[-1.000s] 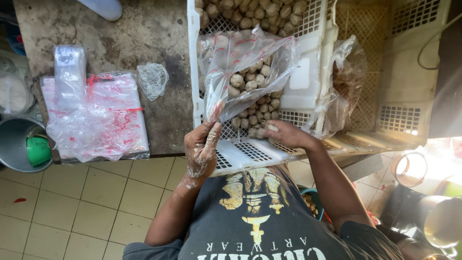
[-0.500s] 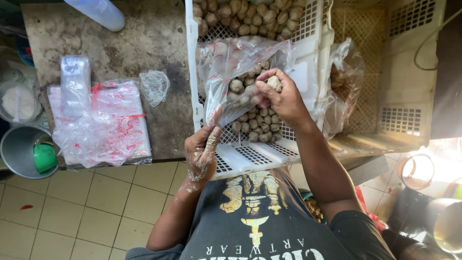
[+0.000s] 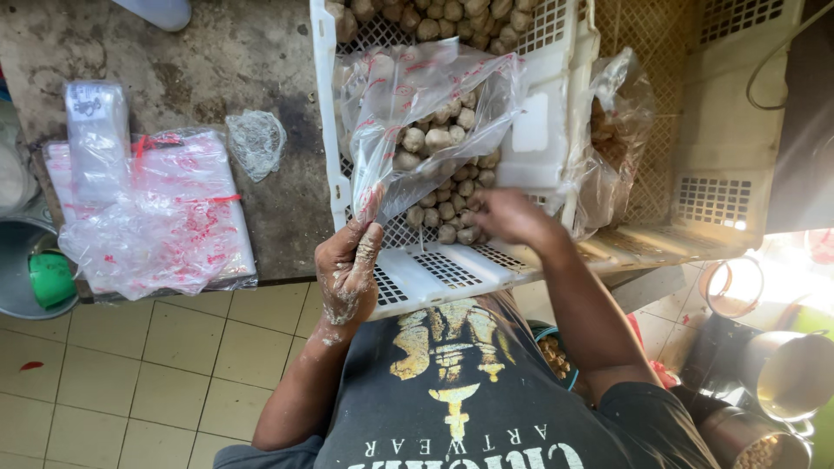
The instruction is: The person holds open a clear plastic bag and picks round meatballs one at a time from a white plastic crate, filling the bag. They then gather and tie the bag closed and set it on the work table.
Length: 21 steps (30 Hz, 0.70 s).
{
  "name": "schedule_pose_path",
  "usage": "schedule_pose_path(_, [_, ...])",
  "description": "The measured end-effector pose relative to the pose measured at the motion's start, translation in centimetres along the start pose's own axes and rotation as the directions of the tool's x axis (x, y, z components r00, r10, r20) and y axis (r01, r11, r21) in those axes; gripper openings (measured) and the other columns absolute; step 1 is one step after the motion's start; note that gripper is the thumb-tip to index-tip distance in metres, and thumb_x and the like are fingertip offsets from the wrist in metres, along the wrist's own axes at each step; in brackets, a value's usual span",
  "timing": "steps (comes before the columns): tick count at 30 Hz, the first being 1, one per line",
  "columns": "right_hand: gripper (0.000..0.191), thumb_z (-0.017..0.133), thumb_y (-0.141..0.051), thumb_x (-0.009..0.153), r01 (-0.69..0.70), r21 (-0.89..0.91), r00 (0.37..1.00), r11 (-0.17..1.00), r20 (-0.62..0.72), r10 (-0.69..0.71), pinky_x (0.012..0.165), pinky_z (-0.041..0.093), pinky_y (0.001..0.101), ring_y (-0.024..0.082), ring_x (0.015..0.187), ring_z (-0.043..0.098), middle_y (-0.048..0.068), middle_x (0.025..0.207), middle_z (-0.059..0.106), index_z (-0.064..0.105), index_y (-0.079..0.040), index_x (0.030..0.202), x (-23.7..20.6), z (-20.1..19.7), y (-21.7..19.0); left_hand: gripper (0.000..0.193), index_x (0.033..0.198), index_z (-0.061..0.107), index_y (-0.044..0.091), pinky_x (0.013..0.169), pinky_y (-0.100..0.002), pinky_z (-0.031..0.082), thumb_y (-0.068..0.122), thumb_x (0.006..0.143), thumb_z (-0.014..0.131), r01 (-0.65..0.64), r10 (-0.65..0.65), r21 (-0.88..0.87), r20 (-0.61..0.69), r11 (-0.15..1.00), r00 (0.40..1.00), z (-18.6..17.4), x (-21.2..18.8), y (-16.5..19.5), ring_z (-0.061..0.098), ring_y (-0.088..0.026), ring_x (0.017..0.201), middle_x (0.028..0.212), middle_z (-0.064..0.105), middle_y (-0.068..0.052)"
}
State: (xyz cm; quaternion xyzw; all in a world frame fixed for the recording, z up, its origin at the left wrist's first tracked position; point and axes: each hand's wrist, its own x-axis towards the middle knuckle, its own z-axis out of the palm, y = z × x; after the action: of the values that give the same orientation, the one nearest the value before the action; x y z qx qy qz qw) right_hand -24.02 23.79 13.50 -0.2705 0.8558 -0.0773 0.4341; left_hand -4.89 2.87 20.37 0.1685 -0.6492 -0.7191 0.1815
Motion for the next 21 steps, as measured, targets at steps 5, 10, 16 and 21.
schedule_pose_path(5, [0.065, 0.066, -0.05, 0.094, 0.043, -0.146, 0.992, 0.988, 0.122, -0.026, 0.104, 0.05, 0.0461, 0.038, 0.121, 0.06, 0.025, 0.136, 0.055, 0.053, -0.011, 0.144, 2.1, 6.1, 1.7, 0.044, 0.149, 0.066, -0.001, 0.081, -0.032, 0.041, 0.003, 0.105, 0.062, 0.37, -0.361, 0.082, -0.105, 0.926, 0.927, 0.0, -0.2, 0.0, 0.048, -0.021, 0.088, 0.096, 0.059, -0.036])
schedule_pose_path(10, [0.055, 0.059, -0.041, 0.098, 0.117, -0.125, 0.981, 0.985, 0.167, -0.095, 0.106, 0.048, 0.0479, 0.041, 0.121, 0.06, 0.024, 0.139, 0.053, 0.052, -0.018, 0.147, 2.6, 6.8, 3.0, 0.038, 0.141, 0.059, -0.004, 0.103, -0.024, 0.045, 0.004, 0.104, 0.057, -0.024, 0.025, 0.063, -0.013, 0.998, 1.0, 0.3, 0.5, 0.3, 0.058, -0.01, 0.119, 0.139, 0.067, -0.011])
schedule_pose_path(16, [0.042, 0.062, -0.028, 0.095, 0.206, -0.015, 0.969, 0.978, 0.144, -0.202, 0.102, 0.05, 0.0478, 0.037, 0.116, 0.063, 0.021, 0.123, 0.066, 0.059, -0.012, 0.133, 2.9, 6.6, 4.3, 0.038, 0.143, 0.06, -0.003, 0.107, -0.027, 0.043, 0.006, 0.106, 0.057, -0.006, 0.006, 0.069, -0.002, 0.998, 1.0, 0.2, 0.5, 0.6, 0.058, -0.012, 0.121, 0.14, 0.067, -0.013])
schedule_pose_path(21, [0.044, 0.065, -0.014, 0.084, 0.253, 0.064, 0.966, 0.965, 0.032, -0.255, 0.095, 0.053, 0.0487, 0.04, 0.107, 0.066, 0.022, 0.114, 0.069, 0.058, -0.008, 0.127, 2.5, 5.4, 4.2, 0.041, 0.143, 0.063, 0.0, 0.099, -0.029, 0.046, 0.009, 0.104, 0.06, 0.162, -0.157, 0.105, -0.05, 0.981, 0.986, 0.2, 0.6, 0.7, 0.058, -0.014, 0.109, 0.125, 0.071, -0.018])
